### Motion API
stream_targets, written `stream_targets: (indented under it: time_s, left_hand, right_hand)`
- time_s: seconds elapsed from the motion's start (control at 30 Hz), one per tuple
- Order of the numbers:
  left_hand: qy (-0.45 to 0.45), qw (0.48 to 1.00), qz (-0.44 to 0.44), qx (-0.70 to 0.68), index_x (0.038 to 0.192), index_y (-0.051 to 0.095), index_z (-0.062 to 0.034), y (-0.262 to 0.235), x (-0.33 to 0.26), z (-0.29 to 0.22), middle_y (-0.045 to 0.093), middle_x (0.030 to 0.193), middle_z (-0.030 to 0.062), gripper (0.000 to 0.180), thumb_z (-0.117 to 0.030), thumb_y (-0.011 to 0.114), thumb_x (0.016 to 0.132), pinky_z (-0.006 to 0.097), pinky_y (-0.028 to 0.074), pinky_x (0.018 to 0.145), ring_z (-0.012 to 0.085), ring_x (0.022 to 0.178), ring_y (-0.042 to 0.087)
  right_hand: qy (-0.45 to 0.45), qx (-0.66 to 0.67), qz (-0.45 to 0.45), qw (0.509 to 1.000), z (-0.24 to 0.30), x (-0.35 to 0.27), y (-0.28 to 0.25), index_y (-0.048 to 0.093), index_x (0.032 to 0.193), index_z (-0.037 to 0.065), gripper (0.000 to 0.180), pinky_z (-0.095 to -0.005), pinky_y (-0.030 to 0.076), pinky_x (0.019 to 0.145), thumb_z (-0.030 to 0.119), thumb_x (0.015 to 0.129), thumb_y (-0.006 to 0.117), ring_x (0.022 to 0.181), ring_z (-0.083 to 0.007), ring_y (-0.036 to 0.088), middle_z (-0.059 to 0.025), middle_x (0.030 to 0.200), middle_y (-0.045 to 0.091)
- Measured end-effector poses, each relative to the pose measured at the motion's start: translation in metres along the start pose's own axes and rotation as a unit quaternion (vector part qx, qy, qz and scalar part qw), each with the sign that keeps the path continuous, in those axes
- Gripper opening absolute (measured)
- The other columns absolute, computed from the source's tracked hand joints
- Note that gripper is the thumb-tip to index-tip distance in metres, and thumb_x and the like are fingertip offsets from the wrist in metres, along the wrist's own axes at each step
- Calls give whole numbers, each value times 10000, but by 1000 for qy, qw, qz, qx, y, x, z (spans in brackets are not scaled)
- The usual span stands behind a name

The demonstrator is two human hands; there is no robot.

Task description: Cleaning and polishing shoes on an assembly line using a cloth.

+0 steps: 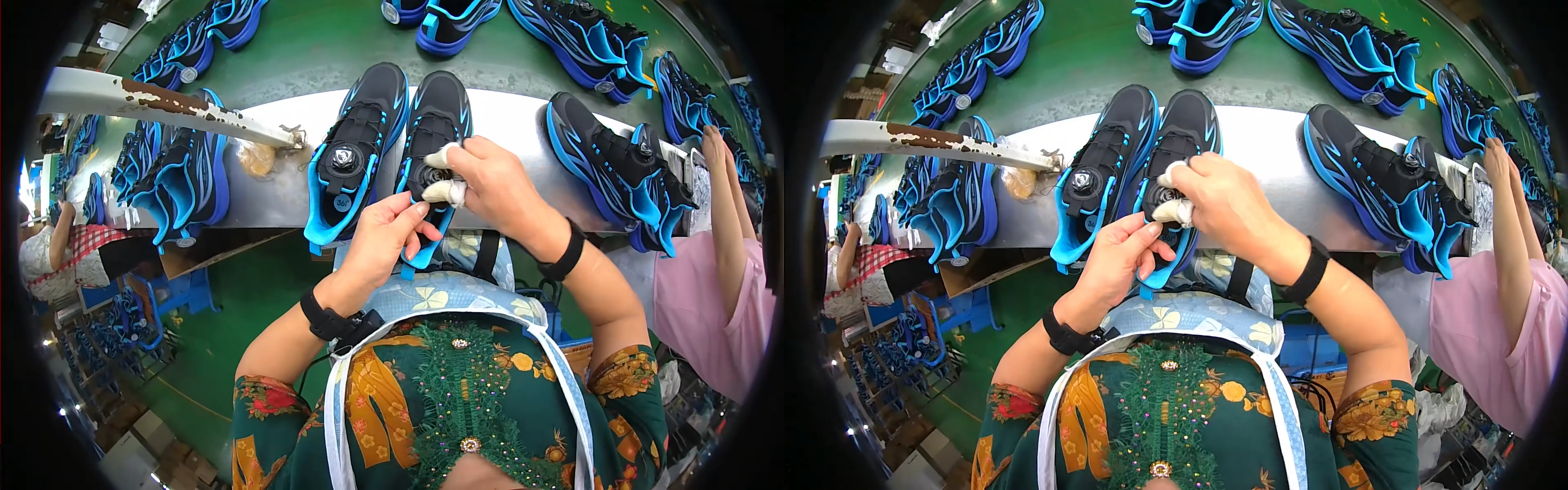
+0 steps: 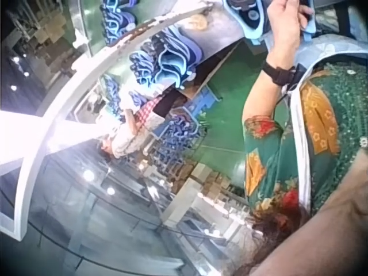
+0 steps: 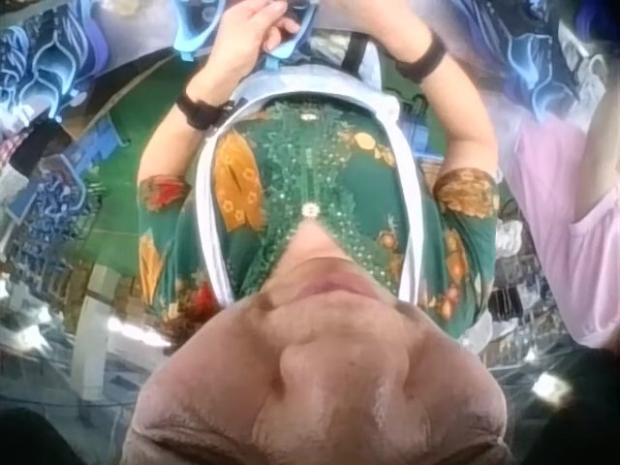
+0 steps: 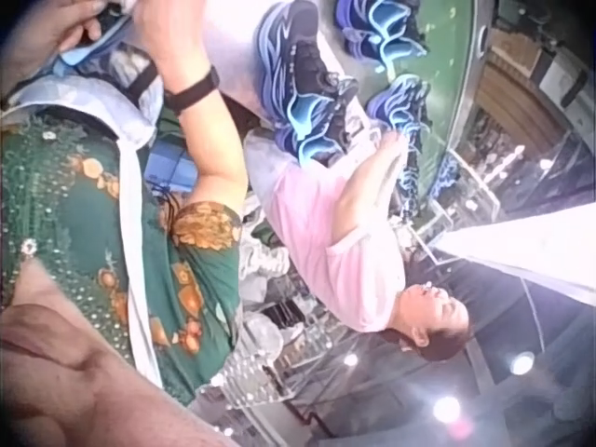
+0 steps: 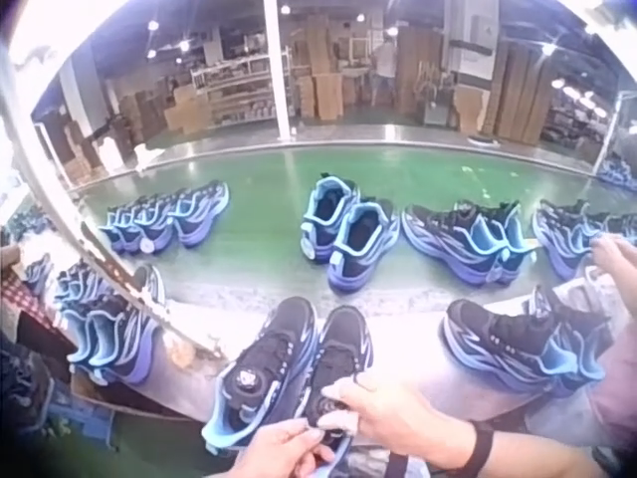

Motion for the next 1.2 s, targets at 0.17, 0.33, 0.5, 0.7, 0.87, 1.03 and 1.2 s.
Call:
stream_targets:
  time_s: [0.17, 0.33, 0.5, 0.7, 0.87, 1.03, 1.2]
  left_hand:
    - [-19, 1000, 25, -5, 1095, 631, -9, 0, 1, 3, 697, 780, 112, 218, -181, 573, 974, 175, 382, 445, 55, 456, 493]
    - [-15, 999, 30, 2, 1084, 629, 10, 2, 2, 3, 693, 785, 117, 221, -169, 554, 978, 194, 404, 445, 59, 467, 503]
    - [-34, 998, 48, -7, 1102, 611, 17, 8, -1, 2, 697, 845, 142, 234, -172, 535, 987, 192, 448, 497, 75, 510, 551]
    - [-40, 997, 69, -22, 1137, 579, 28, 8, 2, 4, 694, 890, 169, 262, -187, 515, 1001, 223, 502, 542, 128, 604, 621]
    - [-40, 993, 82, -75, 1103, 580, 36, 6, 2, 6, 663, 989, 154, 285, -220, 499, 1007, 251, 524, 554, 196, 754, 670]
    - [-53, 986, 95, -129, 1081, 577, 48, 7, 4, 8, 638, 1034, 138, 309, -241, 495, 1007, 277, 532, 523, 260, 862, 691]
    - [-50, 990, 89, -101, 1079, 584, 65, 4, 7, 10, 656, 998, 147, 318, -233, 501, 1004, 269, 530, 489, 260, 845, 704]
  right_hand:
    - [82, -105, -45, 990, 0, -6, -19, 670, 1098, 100, 402, -357, 480, 660, 245, 742, 790, 737, -290, 578, -121, 806, 587]
    - [53, -93, -128, 986, 8, -7, -10, 641, 949, 69, 254, -416, 482, 610, 184, 756, 759, 720, -315, 596, -110, 761, 580]
    - [58, -98, -114, 987, 8, -5, -22, 633, 921, 60, 214, -413, 472, 592, 157, 770, 750, 702, -315, 592, -108, 740, 570]
    - [51, -122, -138, 982, 6, -8, -10, 657, 1030, 93, 314, -397, 465, 594, 176, 748, 766, 639, -300, 548, -118, 737, 542]
    - [158, 89, 25, 983, -11, 5, -13, 647, 1067, 100, 350, -368, 493, 644, 245, 775, 774, 729, -301, 599, -128, 815, 562]
    - [69, 45, 7, 997, 1, 11, -4, 665, 1027, 98, 319, -363, 490, 653, 253, 773, 777, 726, -281, 589, -117, 819, 559]
    - [87, 74, 60, 992, -3, 18, 3, 668, 1015, 103, 283, -355, 487, 652, 155, 754, 764, 724, -276, 580, -109, 790, 546]
Point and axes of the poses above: each hand's wrist, its own x-axis towards the middle knuckle, its own y-axis out of the palm, z = x × y, the point moved 10 cm from there along x, towards the middle knuckle
